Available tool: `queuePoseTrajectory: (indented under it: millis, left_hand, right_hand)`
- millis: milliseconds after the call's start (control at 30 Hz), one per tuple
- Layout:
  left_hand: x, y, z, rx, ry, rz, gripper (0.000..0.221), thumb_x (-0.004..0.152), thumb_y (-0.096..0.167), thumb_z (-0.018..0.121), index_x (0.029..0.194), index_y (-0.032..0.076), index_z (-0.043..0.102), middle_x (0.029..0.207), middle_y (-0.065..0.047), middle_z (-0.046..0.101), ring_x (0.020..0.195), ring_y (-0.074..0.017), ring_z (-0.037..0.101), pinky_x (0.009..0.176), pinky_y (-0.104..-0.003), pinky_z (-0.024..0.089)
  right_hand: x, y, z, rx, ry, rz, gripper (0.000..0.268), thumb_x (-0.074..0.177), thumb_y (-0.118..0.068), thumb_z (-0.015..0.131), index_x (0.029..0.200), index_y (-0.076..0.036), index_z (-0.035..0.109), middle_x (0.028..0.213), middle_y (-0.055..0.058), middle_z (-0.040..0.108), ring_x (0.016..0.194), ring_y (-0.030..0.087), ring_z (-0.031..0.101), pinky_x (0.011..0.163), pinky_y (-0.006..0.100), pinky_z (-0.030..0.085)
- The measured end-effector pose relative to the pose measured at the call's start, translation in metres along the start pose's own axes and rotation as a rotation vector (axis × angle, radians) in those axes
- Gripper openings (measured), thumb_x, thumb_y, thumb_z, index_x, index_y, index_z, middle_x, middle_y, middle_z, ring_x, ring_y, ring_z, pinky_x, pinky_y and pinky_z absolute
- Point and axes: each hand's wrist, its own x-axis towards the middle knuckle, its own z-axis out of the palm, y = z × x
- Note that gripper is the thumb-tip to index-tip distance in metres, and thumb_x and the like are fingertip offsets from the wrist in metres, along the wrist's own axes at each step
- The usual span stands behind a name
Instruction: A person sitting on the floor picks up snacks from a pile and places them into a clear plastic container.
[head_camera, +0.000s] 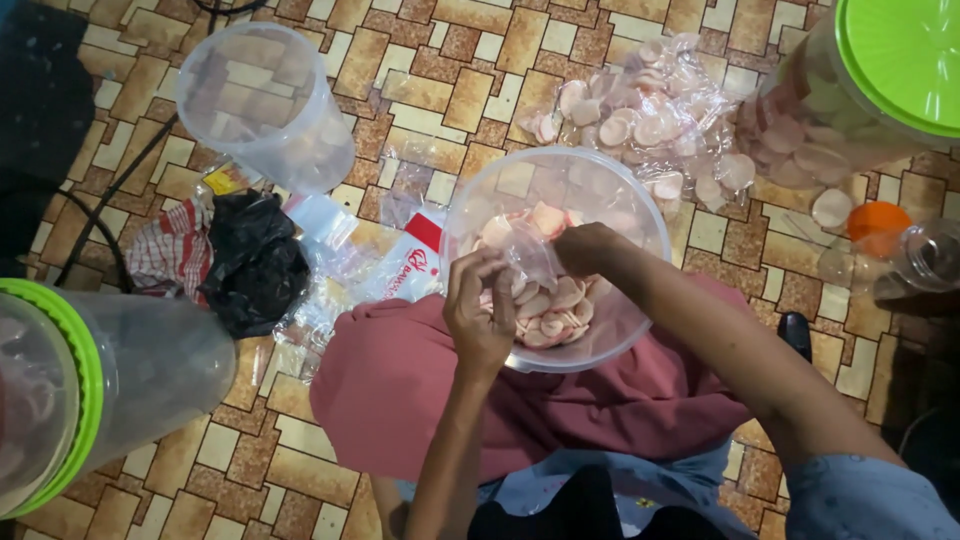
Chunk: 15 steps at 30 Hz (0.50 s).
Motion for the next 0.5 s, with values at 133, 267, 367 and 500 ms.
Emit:
queuePoseTrajectory:
  millis: [133, 267, 367, 500]
  left_hand:
    - [0.002, 0.003, 0.000, -0.005, -0.013, 0.027, 0.004, 0.086, 0.004, 0.059, 0.086, 0.001, 0.061, 0.088, -0.011, 0.058, 0.082, -0.0292, 0.065, 0.063, -0.027, 0.056]
    - [0.002, 0.005, 0.000, -0.022, -0.025, -0.015, 0.004, 0.086, 0.003, 0.060, 0.087, 0.001, 0.063, 0.089, -0.011, 0.059, 0.082, -0.0285, 0.065, 0.063, -0.027, 0.056]
    - [0.002, 0.006, 0.000, -0.037, -0.031, -0.026, 0.005, 0.086, 0.004, 0.060, 0.088, 0.001, 0.063, 0.089, -0.011, 0.059, 0.081, -0.0282, 0.065, 0.063, -0.028, 0.056]
    - [0.002, 0.006, 0.000, -0.039, -0.035, -0.018, 0.006, 0.087, 0.007, 0.060, 0.088, 0.002, 0.063, 0.090, -0.010, 0.059, 0.081, -0.0271, 0.065, 0.064, -0.028, 0.056]
  right_hand:
    - [-0.001, -0.001, 0.007, 0.031, 0.003, -0.037, 0.033, 0.073, -0.028, 0.054, 0.096, -0.008, 0.067, 0.092, 0.015, 0.069, 0.092, 0.033, 0.065, 0.078, 0.048, 0.052]
    - [-0.001, 0.003, 0.015, 0.065, 0.014, -0.066, 0.033, 0.073, -0.027, 0.055, 0.096, -0.007, 0.067, 0.091, 0.017, 0.068, 0.091, 0.035, 0.065, 0.078, 0.049, 0.052]
    - [-0.001, 0.006, 0.019, 0.086, 0.023, -0.091, 0.033, 0.073, -0.026, 0.056, 0.097, -0.006, 0.066, 0.091, 0.018, 0.068, 0.090, 0.036, 0.064, 0.078, 0.050, 0.051]
    - [-0.003, 0.012, 0.030, 0.114, 0.035, -0.128, 0.033, 0.073, -0.025, 0.056, 0.097, -0.005, 0.066, 0.090, 0.020, 0.067, 0.089, 0.038, 0.064, 0.077, 0.051, 0.051]
